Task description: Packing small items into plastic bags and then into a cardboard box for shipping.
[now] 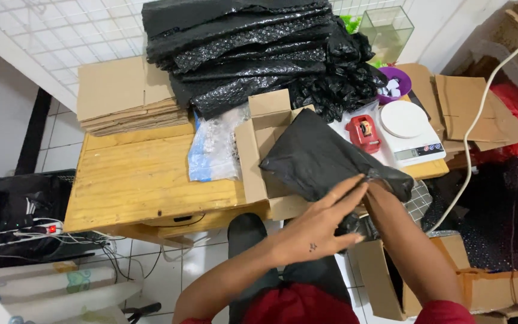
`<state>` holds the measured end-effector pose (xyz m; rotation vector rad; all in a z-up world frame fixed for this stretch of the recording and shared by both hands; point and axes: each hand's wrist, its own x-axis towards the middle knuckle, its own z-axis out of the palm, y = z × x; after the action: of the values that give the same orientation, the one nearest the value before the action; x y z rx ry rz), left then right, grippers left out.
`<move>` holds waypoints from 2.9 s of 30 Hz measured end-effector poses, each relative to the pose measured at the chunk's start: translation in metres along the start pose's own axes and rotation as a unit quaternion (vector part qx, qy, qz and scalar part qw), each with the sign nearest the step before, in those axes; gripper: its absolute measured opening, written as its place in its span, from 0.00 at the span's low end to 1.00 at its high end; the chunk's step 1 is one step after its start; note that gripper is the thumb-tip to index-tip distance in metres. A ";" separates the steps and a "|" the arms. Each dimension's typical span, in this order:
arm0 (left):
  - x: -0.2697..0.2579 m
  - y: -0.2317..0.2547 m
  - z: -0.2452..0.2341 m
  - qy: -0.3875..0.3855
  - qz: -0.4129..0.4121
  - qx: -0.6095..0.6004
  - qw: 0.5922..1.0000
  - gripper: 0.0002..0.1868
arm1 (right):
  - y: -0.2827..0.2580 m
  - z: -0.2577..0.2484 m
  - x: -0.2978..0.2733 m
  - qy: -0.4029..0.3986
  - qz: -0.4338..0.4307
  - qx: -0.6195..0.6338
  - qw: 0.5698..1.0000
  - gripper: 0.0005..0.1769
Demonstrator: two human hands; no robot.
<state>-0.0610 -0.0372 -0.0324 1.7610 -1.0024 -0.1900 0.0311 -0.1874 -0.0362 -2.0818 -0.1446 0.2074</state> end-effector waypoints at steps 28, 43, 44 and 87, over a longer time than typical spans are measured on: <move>-0.023 -0.088 -0.082 0.280 -0.266 -0.119 0.915 0.19 | 0.190 0.009 -0.001 -0.064 -0.032 -0.079 0.994 0.14; -0.041 -0.064 -0.075 0.117 -0.315 -0.310 0.889 0.33 | 0.197 0.006 0.010 -0.091 -0.070 -0.129 0.985 0.13; -0.043 -0.072 -0.069 0.129 -0.284 -0.340 0.887 0.32 | 0.197 0.005 0.009 -0.092 -0.072 -0.132 0.984 0.13; -0.020 -0.137 -0.013 0.334 -0.086 -0.636 0.690 0.27 | 0.037 -0.045 0.028 -0.098 -0.170 -0.291 0.936 0.12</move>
<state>0.0064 -0.0005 -0.1480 0.4790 0.0003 -0.2442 0.0688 -0.2387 -0.0492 -2.5712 -0.7603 0.1722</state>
